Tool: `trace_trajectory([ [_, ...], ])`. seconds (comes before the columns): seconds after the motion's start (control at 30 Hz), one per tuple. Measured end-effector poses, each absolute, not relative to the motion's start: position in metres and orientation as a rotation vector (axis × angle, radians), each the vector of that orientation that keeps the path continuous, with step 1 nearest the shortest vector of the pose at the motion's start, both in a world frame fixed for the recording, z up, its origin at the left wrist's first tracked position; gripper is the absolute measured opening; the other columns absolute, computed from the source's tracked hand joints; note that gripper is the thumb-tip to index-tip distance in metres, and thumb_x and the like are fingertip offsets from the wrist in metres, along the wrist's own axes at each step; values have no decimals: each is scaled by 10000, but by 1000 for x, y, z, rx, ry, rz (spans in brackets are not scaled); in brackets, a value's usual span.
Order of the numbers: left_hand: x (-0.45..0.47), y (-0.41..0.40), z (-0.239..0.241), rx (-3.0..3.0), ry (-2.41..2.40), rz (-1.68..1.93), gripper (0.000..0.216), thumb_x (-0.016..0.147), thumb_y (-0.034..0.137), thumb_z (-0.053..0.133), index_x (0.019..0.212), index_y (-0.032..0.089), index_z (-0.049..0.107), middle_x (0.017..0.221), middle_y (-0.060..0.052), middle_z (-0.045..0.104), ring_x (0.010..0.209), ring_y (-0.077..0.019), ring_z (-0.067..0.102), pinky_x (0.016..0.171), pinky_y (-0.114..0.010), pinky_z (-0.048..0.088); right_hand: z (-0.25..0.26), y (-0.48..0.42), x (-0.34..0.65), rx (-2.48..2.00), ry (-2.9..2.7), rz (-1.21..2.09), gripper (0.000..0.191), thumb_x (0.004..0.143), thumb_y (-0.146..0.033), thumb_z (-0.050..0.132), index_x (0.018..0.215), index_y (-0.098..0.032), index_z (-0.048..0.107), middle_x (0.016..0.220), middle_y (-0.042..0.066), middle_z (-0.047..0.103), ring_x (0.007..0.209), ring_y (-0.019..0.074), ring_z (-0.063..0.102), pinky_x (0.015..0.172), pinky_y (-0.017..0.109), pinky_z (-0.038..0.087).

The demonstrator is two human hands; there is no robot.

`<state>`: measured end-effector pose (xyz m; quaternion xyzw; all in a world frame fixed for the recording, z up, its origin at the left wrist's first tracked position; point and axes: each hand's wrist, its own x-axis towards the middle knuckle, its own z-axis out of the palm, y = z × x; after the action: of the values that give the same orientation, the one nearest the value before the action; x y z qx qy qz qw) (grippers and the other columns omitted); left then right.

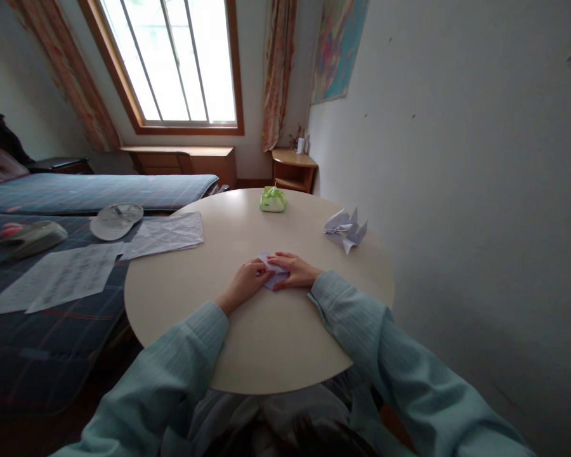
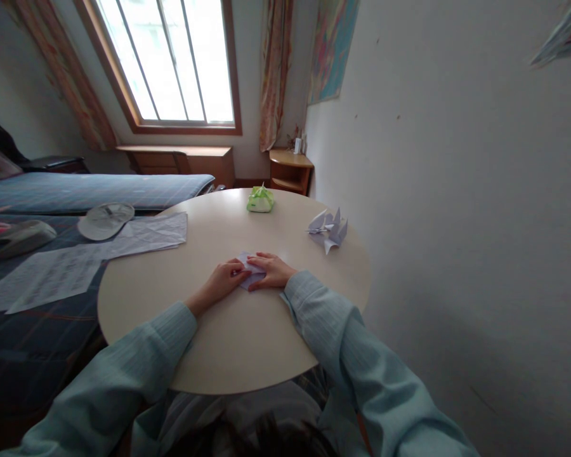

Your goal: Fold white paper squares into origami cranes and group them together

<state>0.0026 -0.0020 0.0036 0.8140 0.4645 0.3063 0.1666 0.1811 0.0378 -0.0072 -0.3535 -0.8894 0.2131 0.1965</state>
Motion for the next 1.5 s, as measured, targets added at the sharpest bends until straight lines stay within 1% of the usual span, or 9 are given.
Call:
trace_trajectory([
  [0.23, 6, -3, 1, 2242, 1302, 848, 207, 727, 292, 528, 621, 150, 635, 668, -11, 599, 608, -99, 501, 592, -218, 383, -5, 36, 179, -1026, -2542, 551, 788, 518, -533, 676, 1205, -205, 468, 1281, 71, 442, 1236, 274, 308, 1031, 419, 234],
  [0.37, 7, -4, 1, 2190, 1271, 814, 182, 694, 288, 554, 608, 148, 634, 587, 3, 585, 551, -92, 481, 540, -212, 358, -5, 36, 179, -1024, -2541, 543, 788, 516, -529, 679, 1209, -222, 462, 1285, 63, 438, 1237, 273, 306, 1029, 420, 234],
  [0.67, 8, -5, 2, 2129, 1114, 823, 101, 650, 194, 553, 615, 126, 619, 578, 6, 558, 547, -80, 435, 528, -199, 349, -6, 35, 178, -1023, -2553, 504, 799, 510, -515, 689, 1212, -208, 461, 1291, 74, 429, 1237, 280, 304, 1028, 421, 233],
  [0.87, 8, -3, -1, 2039, 1138, 898, 125, 672, 238, 548, 643, 125, 594, 569, 23, 524, 523, -73, 417, 508, -197, 343, -10, 39, 179, -977, -2572, 459, 825, 498, -523, 693, 1214, -189, 457, 1275, 93, 446, 1227, 283, 320, 1020, 429, 247],
  [0.93, 8, -2, -1, 2017, 1137, 974, 146, 699, 254, 530, 659, 127, 589, 599, 16, 546, 538, -76, 437, 522, -200, 356, -11, 41, 180, -939, -2554, 440, 761, 530, -499, 688, 1194, -191, 478, 1248, 89, 476, 1209, 273, 352, 1012, 420, 267],
  [1.03, 6, -1, 1, 2002, 1172, 1156, 161, 735, 279, 509, 708, 141, 589, 636, 10, 576, 562, -80, 464, 551, -205, 375, -13, 44, 181, -885, -2508, 423, 584, 640, -429, 641, 1149, -169, 521, 1193, 95, 526, 1163, 242, 414, 994, 388, 307],
  [1.23, 2, -1, 9, 2086, 1203, 1477, 136, 737, 272, 532, 678, 157, 572, 657, 0, 584, 593, -89, 492, 555, -207, 391, -13, 46, 180, -848, -2407, 470, 291, 810, -267, 464, 1064, -185, 579, 1101, 63, 591, 1097, 177, 479, 962, 339, 351],
  [1.4, 1, -10, 15, 2221, 1240, 1607, 144, 781, 243, 461, 718, 152, 553, 678, -23, 555, 666, -117, 501, 606, -234, 413, -5, 40, 179, -1029, -2343, 449, 266, 852, -239, 383, 984, -195, 609, 1041, 58, 613, 967, 164, 549, 847, 301, 413],
  [1.5, 0, -12, 15, 2294, 1215, 1544, 176, 794, 224, 431, 704, 156, 567, 683, -30, 568, 684, -125, 515, 638, -248, 426, 1, 36, 178, -1131, -2332, 390, 259, 856, -234, 376, 902, -193, 627, 960, 52, 635, 875, 153, 567, 772, 268, 419],
])
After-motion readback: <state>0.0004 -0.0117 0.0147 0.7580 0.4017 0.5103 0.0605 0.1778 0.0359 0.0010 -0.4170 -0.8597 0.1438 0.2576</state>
